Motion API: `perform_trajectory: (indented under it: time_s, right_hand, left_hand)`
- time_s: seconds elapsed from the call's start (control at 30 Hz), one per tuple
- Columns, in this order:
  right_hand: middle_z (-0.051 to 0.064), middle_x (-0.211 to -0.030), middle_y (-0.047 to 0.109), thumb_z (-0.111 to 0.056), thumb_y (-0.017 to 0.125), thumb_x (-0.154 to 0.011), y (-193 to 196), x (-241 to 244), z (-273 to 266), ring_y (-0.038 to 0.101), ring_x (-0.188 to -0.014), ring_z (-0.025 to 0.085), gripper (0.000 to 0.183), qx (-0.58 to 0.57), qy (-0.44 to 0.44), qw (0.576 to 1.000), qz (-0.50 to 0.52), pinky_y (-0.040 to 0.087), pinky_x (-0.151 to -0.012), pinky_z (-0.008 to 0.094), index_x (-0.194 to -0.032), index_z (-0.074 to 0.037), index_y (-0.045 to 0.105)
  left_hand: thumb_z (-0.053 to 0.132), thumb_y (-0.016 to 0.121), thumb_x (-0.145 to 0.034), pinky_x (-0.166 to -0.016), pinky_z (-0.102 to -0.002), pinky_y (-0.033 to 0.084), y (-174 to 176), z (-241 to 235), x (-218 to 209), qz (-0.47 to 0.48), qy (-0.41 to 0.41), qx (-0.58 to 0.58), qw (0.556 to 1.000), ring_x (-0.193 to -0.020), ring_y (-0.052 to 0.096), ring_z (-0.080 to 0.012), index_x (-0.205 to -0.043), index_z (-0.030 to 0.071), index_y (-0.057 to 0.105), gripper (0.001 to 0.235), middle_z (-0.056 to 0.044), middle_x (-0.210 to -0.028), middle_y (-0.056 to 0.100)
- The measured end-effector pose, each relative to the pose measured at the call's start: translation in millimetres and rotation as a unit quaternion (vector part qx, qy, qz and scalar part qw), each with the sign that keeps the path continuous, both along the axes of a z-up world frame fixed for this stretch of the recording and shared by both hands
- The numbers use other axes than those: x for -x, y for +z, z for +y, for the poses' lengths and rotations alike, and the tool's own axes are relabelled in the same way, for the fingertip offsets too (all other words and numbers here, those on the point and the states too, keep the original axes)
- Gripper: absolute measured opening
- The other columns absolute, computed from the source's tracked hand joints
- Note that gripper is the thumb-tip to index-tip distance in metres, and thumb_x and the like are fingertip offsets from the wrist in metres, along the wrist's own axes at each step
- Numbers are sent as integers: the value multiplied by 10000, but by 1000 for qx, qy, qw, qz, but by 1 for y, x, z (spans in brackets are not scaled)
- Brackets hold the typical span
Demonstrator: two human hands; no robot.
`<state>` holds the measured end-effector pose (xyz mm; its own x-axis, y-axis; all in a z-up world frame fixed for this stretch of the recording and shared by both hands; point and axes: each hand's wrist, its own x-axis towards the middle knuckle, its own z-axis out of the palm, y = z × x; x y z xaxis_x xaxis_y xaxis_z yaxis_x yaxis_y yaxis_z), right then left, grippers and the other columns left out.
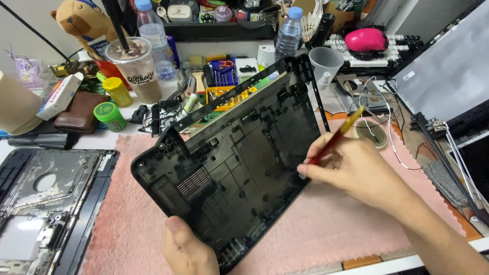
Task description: The person uses a small brush to clean the interior of a disassembled laptop chassis. They hold the chassis with one hand and brush the inside surfaces with the other, moving the brush across various areas of the chassis.
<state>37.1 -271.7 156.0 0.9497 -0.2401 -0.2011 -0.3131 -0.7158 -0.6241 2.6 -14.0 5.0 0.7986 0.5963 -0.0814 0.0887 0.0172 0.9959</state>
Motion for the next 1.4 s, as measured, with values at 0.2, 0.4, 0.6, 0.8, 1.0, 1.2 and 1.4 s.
perform_trajectory:
  time_s: [0.2, 0.4, 0.6, 0.8, 1.0, 1.2, 1.4]
  right_hand:
    - [-57, -1030, 924, -345, 824, -1015, 14, -7, -3, 824, -909, 76, 196, 54, 72, 996, 18, 631, -904, 252, -1090, -192, 920]
    - [-70, -968, 890, -384, 798, -1046, 21, -20, 4, 759, -839, 78, 186, 48, 109, 993, 8, 580, -792, 268, -1058, -215, 873]
    - [-15, -856, 807, -558, 705, -1108, 13, -33, 15, 743, -742, 181, 381, 193, 180, 964, 31, 535, -749, 360, -1003, -192, 731]
    - [11, -716, 810, -487, 732, -1126, -3, -39, 20, 756, -637, 191, 376, 178, 229, 956, 47, 545, -664, 351, -933, -165, 716]
    - [-9, -778, 845, -522, 777, -1101, -13, -38, 23, 757, -667, 183, 348, 209, 207, 952, 87, 573, -650, 368, -1017, -199, 679]
    - [65, -689, 691, -532, 696, -1157, -30, -37, 17, 644, -582, 281, 428, 227, 218, 948, 55, 528, -601, 451, -978, -153, 609]
    - [207, -884, 789, -534, 621, -1168, -34, -31, 24, 787, -921, 526, 383, 235, 229, 943, 53, 609, -757, 622, -1186, -152, 600]
  left_hand:
    - [748, 344, -1085, -589, -356, 432, 0, 0, 1, 10, 1, 3, 1000, -740, 581, -197, -949, -17, 723, 864, -70, -772, 607]
    - [734, 335, -1047, -687, -361, 564, 13, -3, 1, 3, 3, 18, 1000, -866, 722, -240, -1206, -31, 822, 921, -142, -916, 774]
    - [735, 347, -1056, -661, -420, 496, -9, -2, 1, 13, 32, -28, 999, -781, 639, -258, -1030, -19, 801, 881, -142, -788, 706]
    - [680, 363, -1059, -642, -398, 518, -13, -2, -1, 21, 36, -18, 999, -754, 678, -247, -1036, -9, 842, 840, -145, -787, 759]
    - [688, 363, -1130, -557, -370, 312, -19, 2, 0, 3, 13, -44, 999, -596, 451, -166, -702, 70, 534, 771, -8, -621, 418]
    - [743, 346, -1103, -526, -362, 297, -20, 4, -1, 12, -1, -30, 999, -563, 428, -166, -696, 55, 553, 826, -3, -605, 398]
    - [690, 366, -1139, -514, -361, 262, -24, 4, -1, -14, -1, -35, 999, -556, 381, -145, -694, 109, 409, 733, 24, -610, 348]
